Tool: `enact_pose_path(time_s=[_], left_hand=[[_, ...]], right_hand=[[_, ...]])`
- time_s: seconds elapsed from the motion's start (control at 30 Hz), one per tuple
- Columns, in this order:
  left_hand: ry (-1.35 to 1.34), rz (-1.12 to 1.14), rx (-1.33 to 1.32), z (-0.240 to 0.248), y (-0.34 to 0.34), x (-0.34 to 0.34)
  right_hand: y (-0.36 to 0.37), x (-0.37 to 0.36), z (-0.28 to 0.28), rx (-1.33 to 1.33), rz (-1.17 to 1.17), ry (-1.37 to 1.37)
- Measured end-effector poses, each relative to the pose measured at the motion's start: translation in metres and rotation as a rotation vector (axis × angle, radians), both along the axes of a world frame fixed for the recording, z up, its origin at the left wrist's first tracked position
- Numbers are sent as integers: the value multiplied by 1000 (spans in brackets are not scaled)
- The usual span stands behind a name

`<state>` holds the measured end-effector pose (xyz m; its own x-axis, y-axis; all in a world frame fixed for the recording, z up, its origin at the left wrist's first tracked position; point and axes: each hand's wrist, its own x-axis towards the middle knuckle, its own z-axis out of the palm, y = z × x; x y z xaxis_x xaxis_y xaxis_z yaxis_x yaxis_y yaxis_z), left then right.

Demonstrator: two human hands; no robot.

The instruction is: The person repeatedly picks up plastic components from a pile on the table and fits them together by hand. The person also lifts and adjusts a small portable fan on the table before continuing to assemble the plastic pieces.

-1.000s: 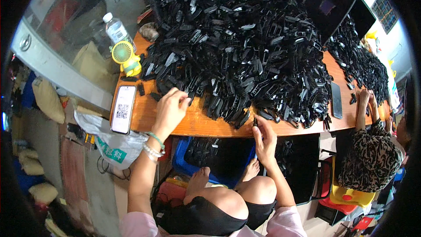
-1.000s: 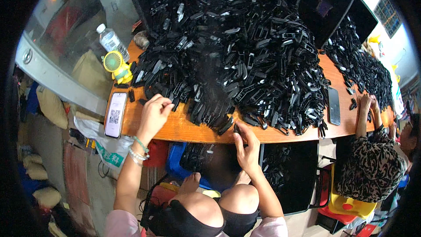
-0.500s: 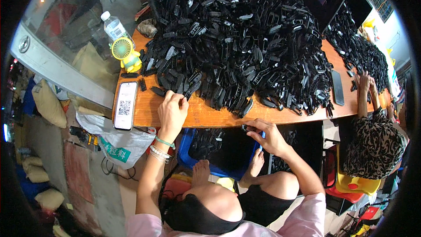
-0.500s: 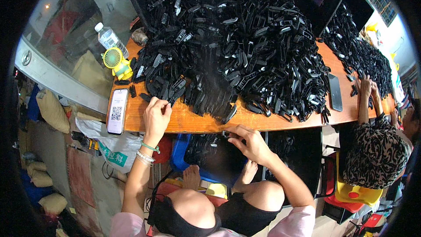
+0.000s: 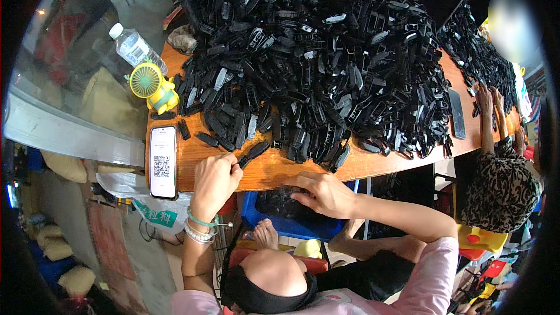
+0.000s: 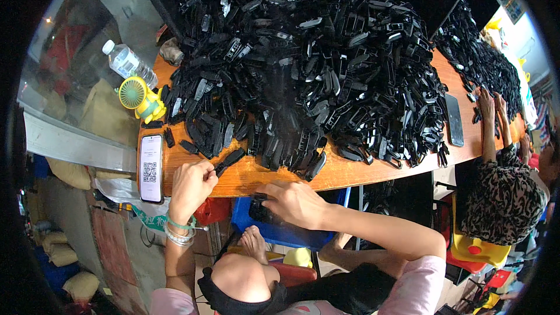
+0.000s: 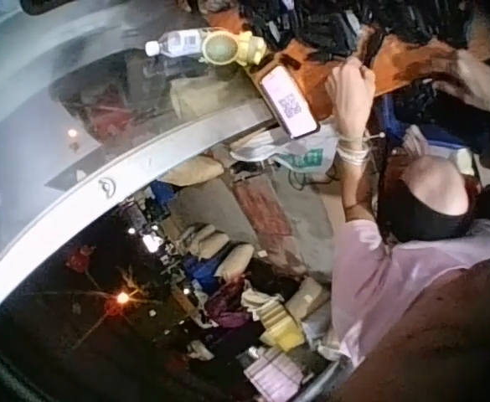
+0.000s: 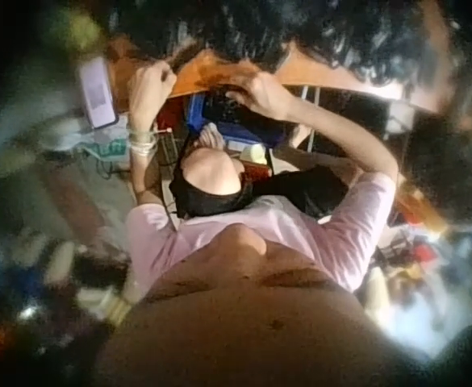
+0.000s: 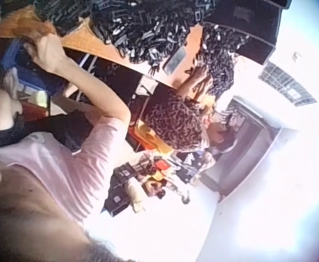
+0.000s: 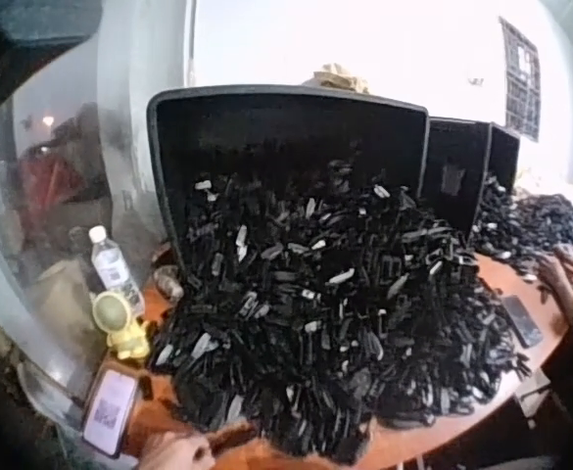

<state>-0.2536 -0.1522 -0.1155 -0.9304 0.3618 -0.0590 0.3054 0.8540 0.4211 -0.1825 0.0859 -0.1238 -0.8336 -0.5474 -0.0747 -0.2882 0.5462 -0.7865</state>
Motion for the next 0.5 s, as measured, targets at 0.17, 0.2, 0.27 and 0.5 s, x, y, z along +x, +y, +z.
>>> enact_pose_path(time_s=[0.17,0.2,0.27,0.5], left_hand=[[-27,-39,168,-1,-6,1],[-33,-33,249,-8,-8,3],[17,-101,270,-10,-5,7],[107,-124,284,-6,10,24]], right_hand=[[-37,-11,-9,-219,-139,287],[-46,-13,-10,-219,-144,299],[-56,-17,-26,-242,-200,303],[-59,2,-38,-369,-441,281]])
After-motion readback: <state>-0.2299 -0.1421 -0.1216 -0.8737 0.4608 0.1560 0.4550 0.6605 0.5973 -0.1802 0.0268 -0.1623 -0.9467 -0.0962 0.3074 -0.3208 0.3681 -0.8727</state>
